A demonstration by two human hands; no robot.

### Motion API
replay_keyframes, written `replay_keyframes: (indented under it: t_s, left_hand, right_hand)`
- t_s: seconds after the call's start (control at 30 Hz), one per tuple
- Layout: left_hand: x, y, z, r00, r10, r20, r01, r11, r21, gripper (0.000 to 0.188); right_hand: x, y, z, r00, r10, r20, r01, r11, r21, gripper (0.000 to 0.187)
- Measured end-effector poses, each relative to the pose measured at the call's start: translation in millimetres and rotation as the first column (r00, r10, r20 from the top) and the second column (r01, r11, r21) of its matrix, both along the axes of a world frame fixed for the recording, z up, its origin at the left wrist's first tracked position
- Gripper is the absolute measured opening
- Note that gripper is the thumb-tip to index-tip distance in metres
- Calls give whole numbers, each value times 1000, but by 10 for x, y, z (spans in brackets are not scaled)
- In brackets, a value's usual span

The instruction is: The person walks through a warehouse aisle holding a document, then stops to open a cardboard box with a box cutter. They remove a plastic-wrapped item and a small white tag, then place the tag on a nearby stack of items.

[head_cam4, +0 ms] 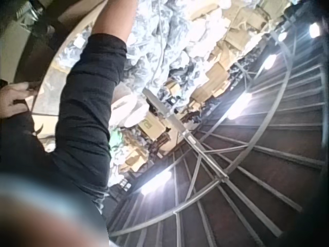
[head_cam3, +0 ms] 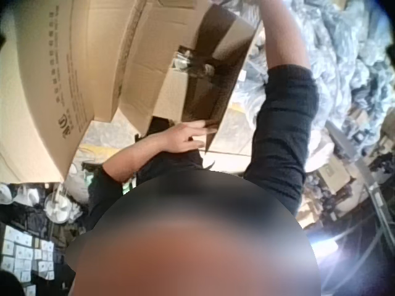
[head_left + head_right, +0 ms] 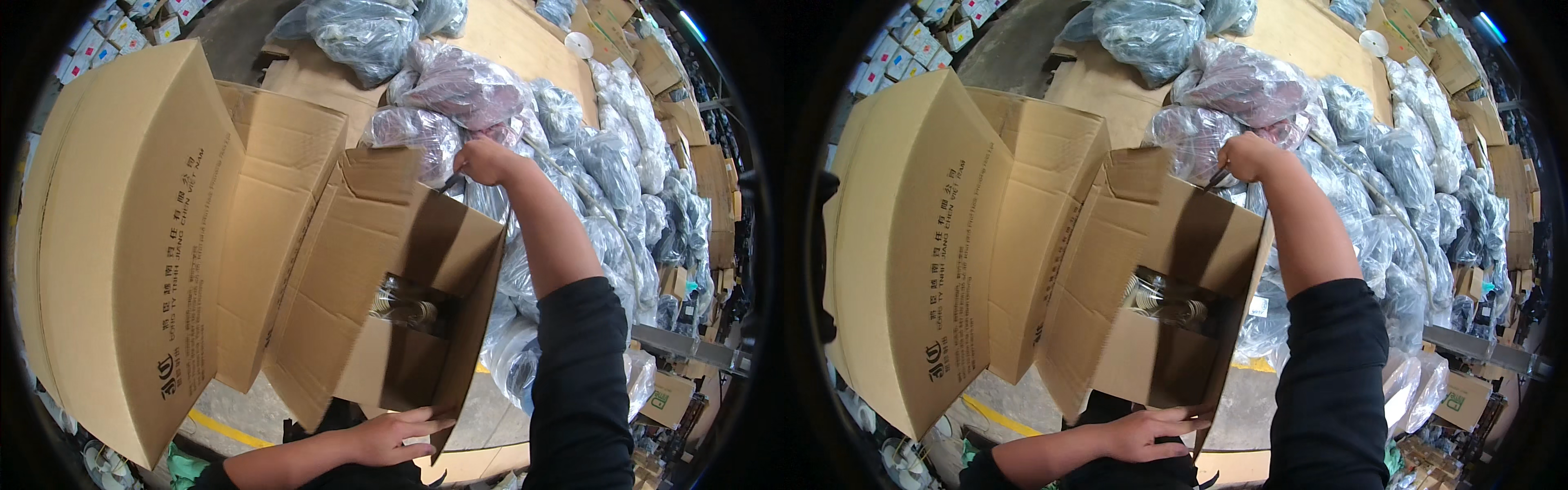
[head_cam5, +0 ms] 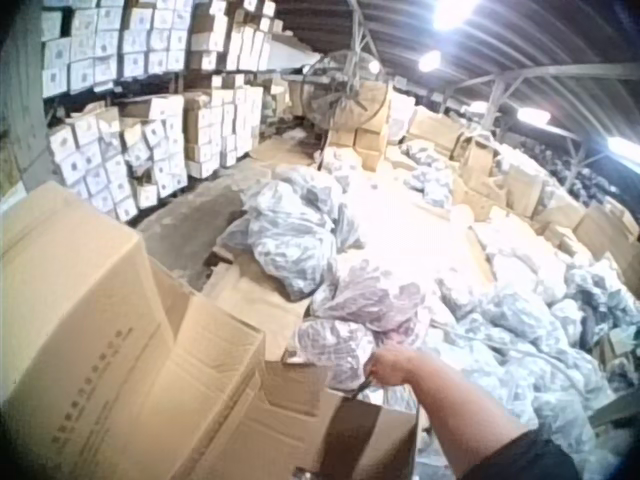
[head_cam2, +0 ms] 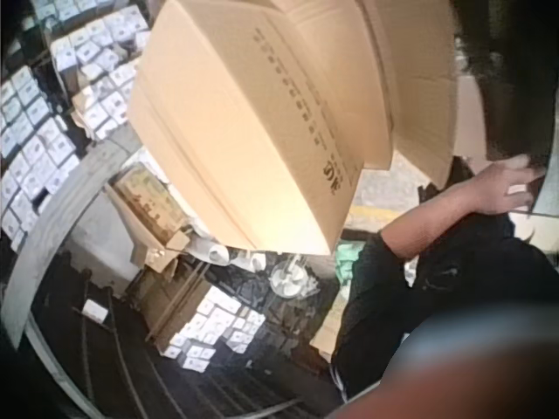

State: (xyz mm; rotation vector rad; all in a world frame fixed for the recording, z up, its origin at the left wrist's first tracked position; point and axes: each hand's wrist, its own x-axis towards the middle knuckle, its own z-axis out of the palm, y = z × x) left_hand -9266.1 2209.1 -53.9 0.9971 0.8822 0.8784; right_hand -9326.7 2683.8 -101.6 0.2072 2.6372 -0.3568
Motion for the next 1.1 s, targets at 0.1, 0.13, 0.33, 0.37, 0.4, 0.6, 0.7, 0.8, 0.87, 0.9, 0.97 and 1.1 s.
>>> replay_keyframes:
  t_s: [0.1,0.13,0.33,0.37,0.4,0.6,0.7,0.8,0.87,0.9,0.97,1.1]
  left_hand:
    - [155,30,-18,999,1,37,1,999,-44,52]
    - [205,34,-33,1000,-3,20,3,1000,0,54]
    - [867,194,55,907,-7,-422,178,913,366,66]
    - [1000,242,82,869,4,-494,212,900,381,69]
    - [1134,297,96,807,-23,-590,288,888,359,74]
    - [1933,785,-642,127,-141,-982,695,719,-13,57]
    - [2055,916,-1171,-259,-40,-965,736,639,-224,48]
    - [1970,911,-1069,-104,-152,-983,770,613,-176,40]
    - [1777,781,-836,337,224,-914,491,787,374,37]
    - [1636,671,-746,496,452,-741,244,747,619,35]
    - [1297,368,-660,538,565,-625,-145,793,592,38]
    - [610,-312,-594,191,609,-770,-608,689,394,61]
  right_hand:
    - [244,161,139,975,-161,155,160,987,18,20]
    - [382,241,214,952,-183,247,146,976,161,21]
    - [1364,478,790,824,-532,-194,565,797,213,30]
    - [1493,393,922,784,-507,-357,583,800,144,41]
    - [1608,263,1066,712,-535,-455,661,730,176,42]
    - [2441,-1168,1371,-22,-932,-362,823,189,-536,29]
    - [3098,-2052,982,-311,-947,-81,666,-156,-730,47]
    - [3844,-2913,465,-376,-917,137,706,-379,-598,59]
    - [4313,-3463,226,-385,-896,221,745,-443,-499,56]
    - [4505,-3711,172,-340,-902,266,713,-432,-552,51]
    - [4761,-4109,195,-270,-909,318,678,-414,-607,45]
    - [4639,-4432,570,-142,-926,351,604,-362,-710,30]
